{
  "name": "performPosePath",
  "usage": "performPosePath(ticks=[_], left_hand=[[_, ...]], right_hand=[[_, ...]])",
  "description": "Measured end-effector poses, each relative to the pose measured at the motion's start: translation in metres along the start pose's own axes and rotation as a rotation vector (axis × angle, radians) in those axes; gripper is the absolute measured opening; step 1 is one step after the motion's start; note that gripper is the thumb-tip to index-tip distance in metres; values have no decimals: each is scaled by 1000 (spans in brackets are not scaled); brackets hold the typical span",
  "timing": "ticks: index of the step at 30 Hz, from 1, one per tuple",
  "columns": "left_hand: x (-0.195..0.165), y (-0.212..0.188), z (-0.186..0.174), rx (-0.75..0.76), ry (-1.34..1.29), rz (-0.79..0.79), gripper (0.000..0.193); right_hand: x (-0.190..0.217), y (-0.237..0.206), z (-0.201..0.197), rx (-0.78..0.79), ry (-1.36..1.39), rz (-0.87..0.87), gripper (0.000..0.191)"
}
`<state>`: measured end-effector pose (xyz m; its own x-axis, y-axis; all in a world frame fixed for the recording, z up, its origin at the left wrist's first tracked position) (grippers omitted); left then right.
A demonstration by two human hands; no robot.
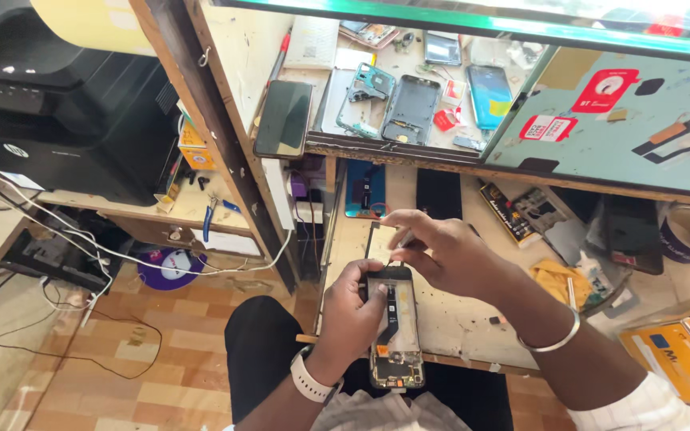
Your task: The person applies adhesive from a tube onto an opened smartphone frame, then presses the frame together and works along its edges. They use a small screwdriver-like tool to pry and work around the phone body, then unscrew components and lift the battery out of the phone.
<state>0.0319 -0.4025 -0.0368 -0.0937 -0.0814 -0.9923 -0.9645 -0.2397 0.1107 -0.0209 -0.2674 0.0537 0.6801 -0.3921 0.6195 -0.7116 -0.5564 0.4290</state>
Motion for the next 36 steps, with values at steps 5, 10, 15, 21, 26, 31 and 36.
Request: performPosePath(ticks=[5, 10, 15, 21, 26, 31, 36], left_hand=[[-1, -7, 8, 23, -20, 46, 28], [-4, -15, 13, 31, -28, 19, 29], [-6, -18, 13, 4, 52, 5, 29], [-6, -17, 14, 10, 4, 19, 28], [-2, -15, 12, -2, 48, 2, 28], [2, -11, 12, 19, 68, -3, 29], [4, -4, 12, 36, -60, 3, 30]], right_hand=[[14, -11, -12, -66, 51, -176, 52], [2, -16, -13, -81, -131, -14, 47], [10, -21, -13, -33, 99, -66, 51], [3, -21, -15, -82, -119, -30, 51], [7, -21, -8, -38, 15, -122, 41], [-3, -18, -6, -38, 1, -69, 46], [-6, -11, -29, -232, 5, -79, 34]])
Point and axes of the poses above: each hand's wrist, its own y-axis towards the middle knuckle, its own z-axis out of the palm, x = y × z, the point moved 8 cm from there along y, towards the middle knuckle, and after that the axes turned 9 degrees about -x, right-handed, at the moved point
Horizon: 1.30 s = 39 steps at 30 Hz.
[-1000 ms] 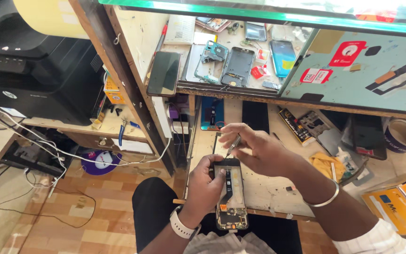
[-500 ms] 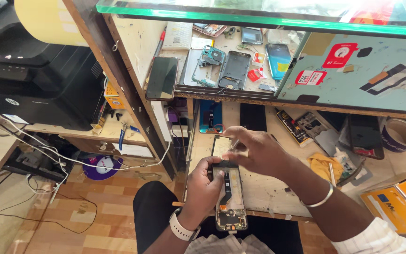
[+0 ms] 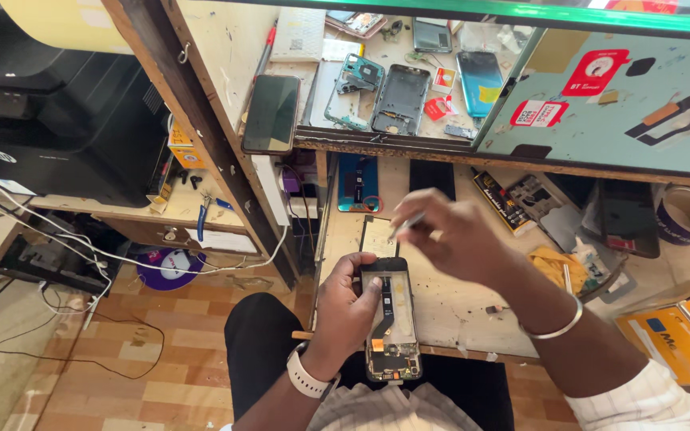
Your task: The person applies adhesive from a tube onto an opened smartphone frame, then presses the frame together and works along its edges. They use a small screwdriver-like tool to pry and work around the phone body, then unscrew components and lift the battery out of the phone.
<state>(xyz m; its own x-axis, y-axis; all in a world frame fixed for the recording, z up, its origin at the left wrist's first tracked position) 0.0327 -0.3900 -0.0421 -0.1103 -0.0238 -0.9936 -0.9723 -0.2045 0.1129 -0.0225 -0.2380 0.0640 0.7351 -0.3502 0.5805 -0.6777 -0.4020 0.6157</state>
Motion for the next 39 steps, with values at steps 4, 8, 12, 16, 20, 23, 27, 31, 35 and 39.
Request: performPosePath(ticks=[4, 8, 12, 16, 20, 23, 27, 31, 35, 39], left_hand=[[2, 5, -7, -4, -51, -9, 30], [5, 8, -15, -2, -101, -40, 29], [2, 7, -26, -9, -114, -9, 27], [4, 9, -39, -17, -85, -35, 27], [6, 14, -48, -2, -134, -46, 28], [6, 17, -52, 16, -136, -57, 28], [-4, 19, -57, 13, -124, -9, 28], [-2, 21, -60, -13, -53, -41, 27], [4, 24, -55, -42, -3, 25, 22], [14, 21, -41, -60, -46, 95, 13]], right_hand=[[-15, 17, -33, -357, -136, 140, 25], [3, 40, -41, -571, -190, -88, 17], [18, 70, -27, -636, -398, -155, 12], [29, 96, -7, -633, -438, -141, 13], [37, 109, 8, -650, -462, -162, 14], [38, 112, 14, -656, -464, -188, 14], [24, 109, 10, -679, -433, -67, 13], [-1, 82, 8, -623, 135, 93, 14], [-36, 40, 18, -366, 830, 385, 16], [-56, 5, 25, -186, 1088, 440, 15]])
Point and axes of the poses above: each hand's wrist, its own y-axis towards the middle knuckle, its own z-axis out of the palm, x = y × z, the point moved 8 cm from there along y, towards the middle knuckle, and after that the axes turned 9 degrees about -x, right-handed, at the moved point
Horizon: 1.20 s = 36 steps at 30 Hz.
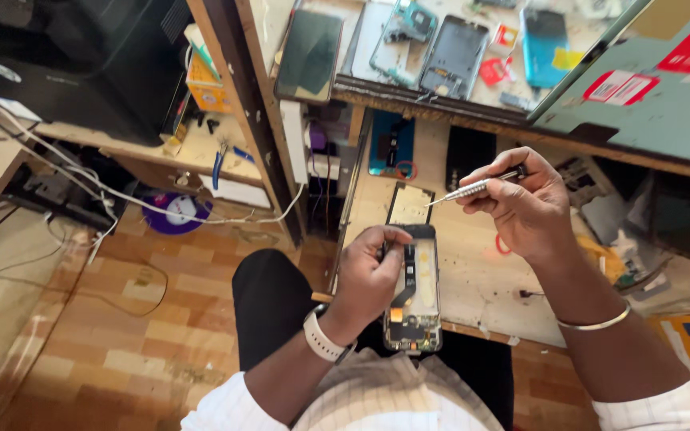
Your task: The person applies adhesive from a tube onto an opened smartphone frame, then presses the frame together and works along its edges. They use a small screwdriver-like tool to pry and work around the phone body, then unscrew components and lift the battery out of the phone.
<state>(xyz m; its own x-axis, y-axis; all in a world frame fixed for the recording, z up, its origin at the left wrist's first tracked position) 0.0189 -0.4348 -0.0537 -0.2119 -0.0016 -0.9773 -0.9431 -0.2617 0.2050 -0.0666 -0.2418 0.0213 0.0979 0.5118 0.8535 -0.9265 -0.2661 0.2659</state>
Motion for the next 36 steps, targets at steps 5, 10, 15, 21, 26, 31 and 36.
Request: performPosePath(ticks=[5, 10, 15, 21, 26, 31, 36], left_hand=[[9, -10, 13, -43, -61, -94, 13], [3, -16, 15, -51, -48, -78, 17], [-1, -21, 15, -62, 74, -49, 16], [-16, -24, 21, -65, 118, -29, 13], [-13, -31, 23, -51, 67, -93, 11], [-12, -33, 24, -47, 19, -57, 10], [-12, -35, 27, -42, 36, -104, 12]], right_hand=[[-14, -13, -15, 13, 87, 100, 16], [-22, -23, -7, 36, 15, 147, 15], [-18, -30, -3, 27, -119, 123, 15], [2, -34, 3, 50, -207, 90, 17], [10, -41, 11, 117, -242, 71, 15], [12, -47, 12, 157, -337, 22, 10], [12, -50, 5, 176, -401, -28, 10]])
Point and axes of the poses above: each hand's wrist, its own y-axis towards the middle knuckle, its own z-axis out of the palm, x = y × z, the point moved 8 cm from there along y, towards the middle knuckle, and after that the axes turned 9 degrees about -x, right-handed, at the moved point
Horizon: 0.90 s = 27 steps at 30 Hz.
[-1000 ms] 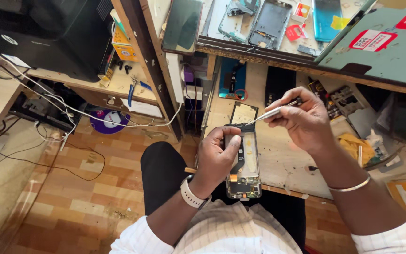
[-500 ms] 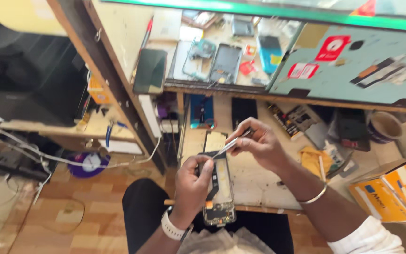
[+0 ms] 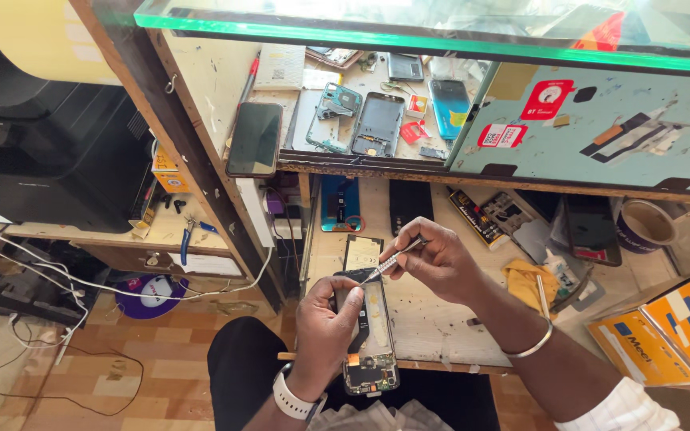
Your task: The person applies adhesive from a tube onto an opened smartphone frame, then presses the frame together and works along its edges. They use a small screwdriver-like tool to pry and work around the phone body, then unscrew components and lift the battery out of the phone.
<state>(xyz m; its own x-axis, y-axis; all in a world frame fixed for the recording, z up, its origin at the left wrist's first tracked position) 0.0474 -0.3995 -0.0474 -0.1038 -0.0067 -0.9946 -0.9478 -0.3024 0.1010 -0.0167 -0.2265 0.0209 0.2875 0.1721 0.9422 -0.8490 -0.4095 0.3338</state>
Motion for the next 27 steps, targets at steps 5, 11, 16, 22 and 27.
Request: performPosePath(ticks=[5, 11, 16, 22, 27], left_hand=[[-27, 3, -7, -99, 205, 452, 18], [12, 21, -2, 33, 64, 86, 50], [12, 35, 3, 43, 102, 80, 55], [15, 39, 1, 53, 122, 81, 57], [20, 41, 0, 60, 150, 69, 58]], right_hand=[[-9, 1, -7, -59, -114, -133, 17], [-16, -1, -2, -123, -248, -248, 38], [-11, 2, 20, -46, -396, -428, 43], [-19, 10, 27, -43, -470, -400, 41], [-18, 13, 32, -34, -520, -430, 40]])
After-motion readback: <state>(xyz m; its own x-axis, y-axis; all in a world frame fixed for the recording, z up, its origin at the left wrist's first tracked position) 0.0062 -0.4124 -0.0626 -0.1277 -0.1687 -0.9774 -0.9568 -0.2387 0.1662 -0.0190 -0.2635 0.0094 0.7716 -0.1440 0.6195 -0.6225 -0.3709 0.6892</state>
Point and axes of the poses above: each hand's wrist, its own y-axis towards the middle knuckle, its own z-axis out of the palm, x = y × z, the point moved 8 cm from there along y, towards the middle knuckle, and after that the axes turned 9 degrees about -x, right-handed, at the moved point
